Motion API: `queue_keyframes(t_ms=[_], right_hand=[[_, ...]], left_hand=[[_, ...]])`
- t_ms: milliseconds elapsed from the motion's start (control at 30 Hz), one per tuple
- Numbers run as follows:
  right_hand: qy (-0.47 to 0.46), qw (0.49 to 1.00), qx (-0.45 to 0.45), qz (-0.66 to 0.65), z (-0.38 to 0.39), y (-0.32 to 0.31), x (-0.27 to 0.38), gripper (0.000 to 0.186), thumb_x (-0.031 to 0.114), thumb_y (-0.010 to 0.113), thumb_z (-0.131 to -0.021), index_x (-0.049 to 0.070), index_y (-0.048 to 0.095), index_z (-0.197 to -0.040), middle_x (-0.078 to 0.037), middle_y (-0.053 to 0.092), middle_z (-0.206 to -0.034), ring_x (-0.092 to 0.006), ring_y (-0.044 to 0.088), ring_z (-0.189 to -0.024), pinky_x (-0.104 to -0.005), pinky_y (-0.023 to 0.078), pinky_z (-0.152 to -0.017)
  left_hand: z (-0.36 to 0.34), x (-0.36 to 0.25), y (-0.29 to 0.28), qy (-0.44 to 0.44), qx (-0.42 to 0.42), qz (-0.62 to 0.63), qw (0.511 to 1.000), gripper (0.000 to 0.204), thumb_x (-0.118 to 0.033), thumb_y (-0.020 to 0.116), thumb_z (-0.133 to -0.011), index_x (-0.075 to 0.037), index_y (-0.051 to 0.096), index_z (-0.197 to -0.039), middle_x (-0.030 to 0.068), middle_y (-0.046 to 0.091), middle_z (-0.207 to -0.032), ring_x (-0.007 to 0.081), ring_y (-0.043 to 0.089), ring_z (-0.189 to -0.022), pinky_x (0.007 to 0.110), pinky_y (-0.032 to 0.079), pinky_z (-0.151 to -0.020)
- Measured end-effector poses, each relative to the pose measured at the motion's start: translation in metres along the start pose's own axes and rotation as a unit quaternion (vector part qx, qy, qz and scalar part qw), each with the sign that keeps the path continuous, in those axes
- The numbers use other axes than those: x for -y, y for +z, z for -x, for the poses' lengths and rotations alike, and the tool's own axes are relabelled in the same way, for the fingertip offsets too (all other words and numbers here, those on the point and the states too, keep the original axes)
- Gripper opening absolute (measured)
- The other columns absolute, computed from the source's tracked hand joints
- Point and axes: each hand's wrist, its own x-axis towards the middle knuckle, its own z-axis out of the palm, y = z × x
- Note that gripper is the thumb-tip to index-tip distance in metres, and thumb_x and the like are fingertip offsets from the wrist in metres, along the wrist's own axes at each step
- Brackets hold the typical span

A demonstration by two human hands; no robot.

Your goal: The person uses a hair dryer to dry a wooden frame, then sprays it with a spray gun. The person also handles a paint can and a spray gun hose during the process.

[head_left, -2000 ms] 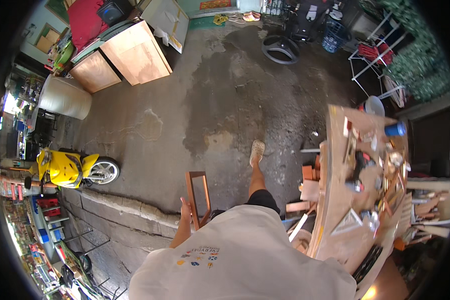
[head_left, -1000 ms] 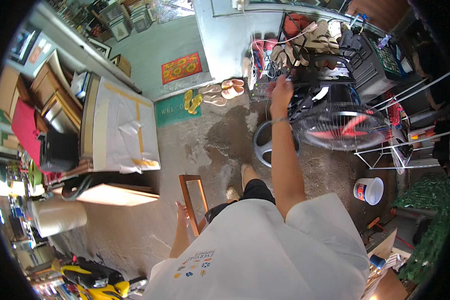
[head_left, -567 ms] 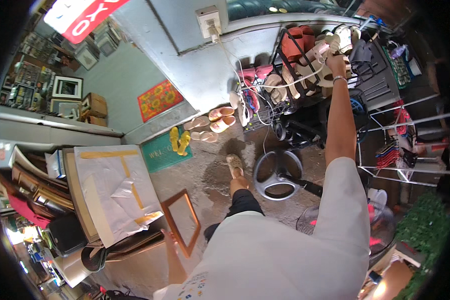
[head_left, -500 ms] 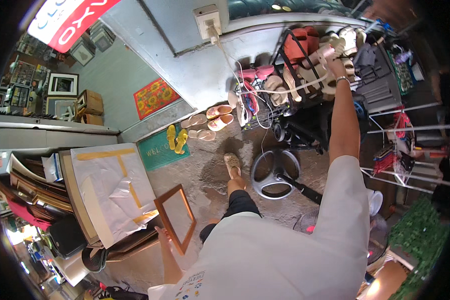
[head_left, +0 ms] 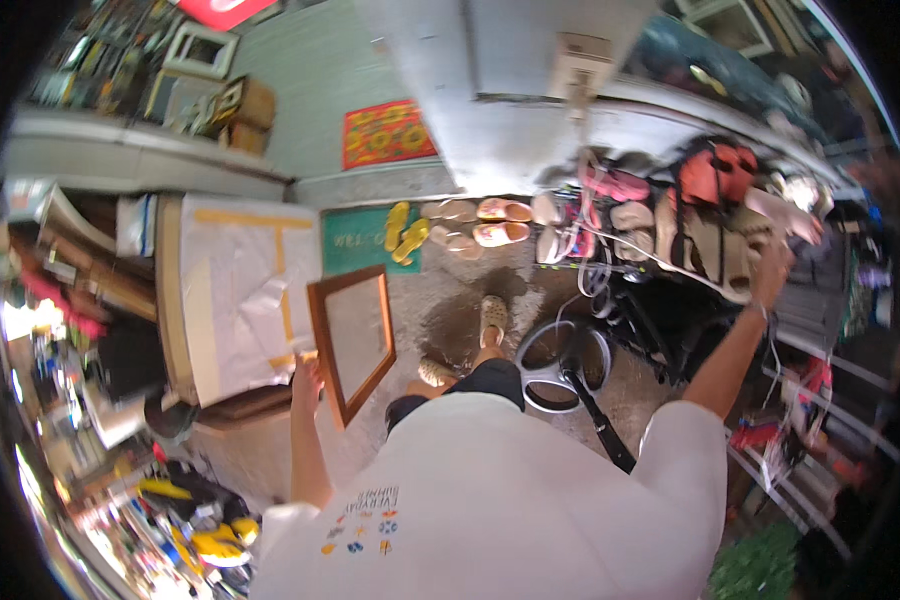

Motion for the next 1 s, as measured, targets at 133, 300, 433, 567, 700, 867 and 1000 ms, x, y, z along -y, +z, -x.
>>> queue_keyframes(t_ms=[133, 300, 433, 567, 700, 867, 1000], right_hand=[[0.068, 0.846, -0.184, -0.497, 0.049, -0.114, 0.100, 0.017, 0.015, 0.059, -0.100, 0.004, 0.048, -0.108, -0.013, 0.062, -0.111, -0.0135, 0.060, -0.091, -0.0235, 0.051, -0.074], [0.047, 0.838, -0.024, -0.543, 0.115, -0.204, 0.289, 0.040, 0.037, 0.060, -0.099, 0.003, 0.051, -0.118, -0.002, 0.060, -0.091, -0.0074, 0.054, -0.073, -0.0222, 0.046, -0.063], [-0.038, 0.775, 0.305, -0.553, 0.219, -0.219, 0.445, 0.042, 0.018, 0.069, -0.093, 0.004, 0.054, -0.129, 0.001, 0.061, -0.087, -0.0069, 0.054, -0.069, -0.0235, 0.046, -0.058], [-0.296, 0.746, 0.352, -0.482, 0.315, -0.221, 0.550, 0.045, 0.014, 0.072, -0.089, 0.004, 0.053, -0.128, -0.001, 0.063, -0.088, -0.0060, 0.055, -0.066, -0.0225, 0.045, -0.053], [-0.359, 0.697, 0.381, -0.490, 0.367, -0.262, 0.596, 0.038, 0.021, 0.072, -0.088, 0.002, 0.058, -0.118, -0.021, 0.068, -0.091, -0.0377, 0.068, -0.078, -0.0408, 0.052, -0.066], [-0.505, 0.623, 0.361, -0.475, 0.393, -0.267, 0.615, 0.029, 0.023, 0.071, -0.089, -0.001, 0.059, -0.102, -0.021, 0.067, -0.084, -0.0383, 0.067, -0.072, -0.0424, 0.052, -0.065], [-0.461, 0.626, 0.417, -0.471, 0.392, -0.264, 0.650, 0.035, 0.025, 0.068, -0.092, -0.003, 0.055, -0.107, -0.020, 0.064, -0.076, -0.0383, 0.066, -0.068, -0.0397, 0.052, -0.060]], left_hand=[[0.012, -0.043, 0.025, 0.056, 0.104, 0.024, 0.993, 0.092, -0.075, 0.036, -0.092, 0.002, 0.041, -0.143, 0.0169, 0.046, -0.144, 0.0263, 0.045, -0.129, 0.039, 0.034, -0.108], [0.068, -0.071, 0.033, 0.103, 0.135, 0.033, 0.985, 0.080, -0.079, 0.029, -0.091, -0.007, 0.062, -0.103, -0.0006, 0.055, -0.088, 0.0125, 0.049, -0.081, 0.028, 0.039, -0.074], [0.088, -0.065, 0.005, 0.095, 0.144, 0.051, 0.984, 0.079, -0.077, 0.029, -0.092, -0.006, 0.062, -0.106, 0.0008, 0.056, -0.090, 0.0130, 0.050, -0.083, 0.029, 0.041, -0.077], [0.103, -0.054, -0.025, 0.114, 0.138, 0.088, 0.980, 0.075, -0.075, 0.033, -0.093, -0.006, 0.061, -0.105, 0.0007, 0.056, -0.093, 0.0116, 0.050, -0.084, 0.027, 0.041, -0.078], [0.108, -0.036, -0.050, 0.123, 0.090, 0.087, 0.985, 0.083, -0.073, 0.029, -0.095, 0.000, 0.066, -0.109, 0.0042, 0.060, -0.095, 0.0158, 0.053, -0.089, 0.032, 0.044, -0.082], [0.110, -0.009, -0.084, 0.116, 0.037, 0.113, 0.986, 0.081, -0.070, 0.031, -0.097, 0.001, 0.068, -0.110, 0.0044, 0.063, -0.090, 0.0161, 0.056, -0.083, 0.033, 0.047, -0.079], [0.113, 0.006, -0.101, 0.095, 0.009, 0.114, 0.989, 0.078, -0.068, 0.033, -0.097, -0.001, 0.070, -0.110, 0.0053, 0.067, -0.093, 0.0152, 0.057, -0.084, 0.032, 0.047, -0.077]])
